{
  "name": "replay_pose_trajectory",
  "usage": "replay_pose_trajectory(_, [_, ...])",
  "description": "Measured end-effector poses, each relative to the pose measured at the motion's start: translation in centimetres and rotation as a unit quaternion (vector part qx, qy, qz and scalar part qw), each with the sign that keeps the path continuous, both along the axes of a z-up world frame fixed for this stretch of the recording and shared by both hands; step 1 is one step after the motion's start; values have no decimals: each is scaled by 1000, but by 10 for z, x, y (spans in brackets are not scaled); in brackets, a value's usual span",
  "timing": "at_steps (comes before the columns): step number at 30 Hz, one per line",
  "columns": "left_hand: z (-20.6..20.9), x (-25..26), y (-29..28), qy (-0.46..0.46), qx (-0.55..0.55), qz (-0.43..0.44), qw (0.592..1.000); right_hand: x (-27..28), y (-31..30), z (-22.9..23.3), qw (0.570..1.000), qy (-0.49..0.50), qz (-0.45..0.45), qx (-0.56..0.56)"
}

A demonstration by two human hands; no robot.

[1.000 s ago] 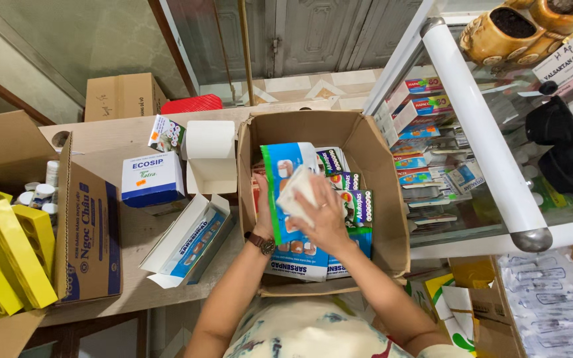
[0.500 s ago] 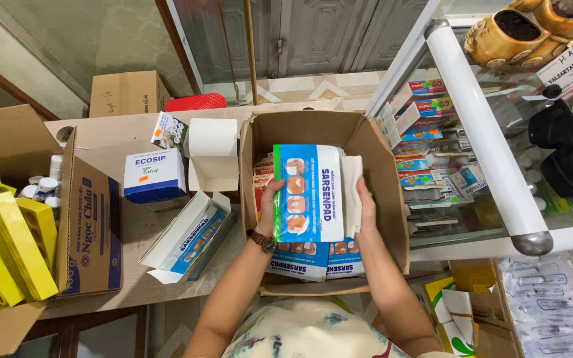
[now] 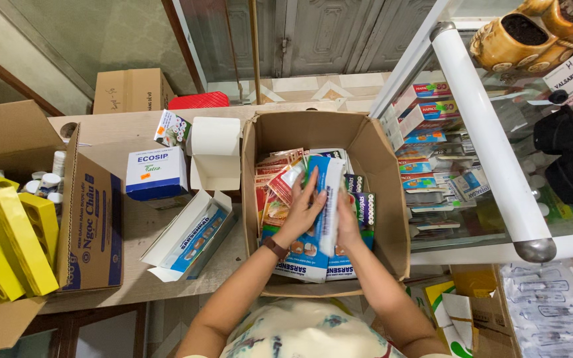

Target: The person wipes the exterior of small cardboard boxes with a white cloth. They pick up each box from a larger container, wipe it thoroughly, and place it back into the container. The person repeats this process for several boxes, handling them one at a time.

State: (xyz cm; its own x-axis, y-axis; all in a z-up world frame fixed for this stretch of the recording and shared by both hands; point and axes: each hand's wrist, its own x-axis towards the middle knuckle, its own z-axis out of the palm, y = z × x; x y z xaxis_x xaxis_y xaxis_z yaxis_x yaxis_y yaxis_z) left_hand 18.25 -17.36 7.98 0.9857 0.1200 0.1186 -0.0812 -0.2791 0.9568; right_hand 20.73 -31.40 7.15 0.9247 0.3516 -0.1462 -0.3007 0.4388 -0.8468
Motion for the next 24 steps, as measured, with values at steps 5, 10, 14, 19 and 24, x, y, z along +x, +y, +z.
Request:
replay_pose_trajectory(5, [-7, -5, 6, 35, -315, -100, 943, -11, 20, 12, 908, -291, 7, -302])
replay_pose_trajectory(10, [-56, 19, 37, 93, -711, -141, 683, -36, 27, 27, 739, -495, -5, -458])
replay_pose_trajectory(14, [-68, 12, 50, -7, -615, -144, 776, -65, 34, 52, 664, -582, 35, -468])
replay_pose_trajectory(19, [-51, 10, 50, 48, -707, -152, 689, -67, 47, 81, 633, -623, 82, -453])
replay_pose_trajectory(24, [-77, 9, 32, -7, -705, -171, 688, -39, 61, 99, 630, -629, 21, -456])
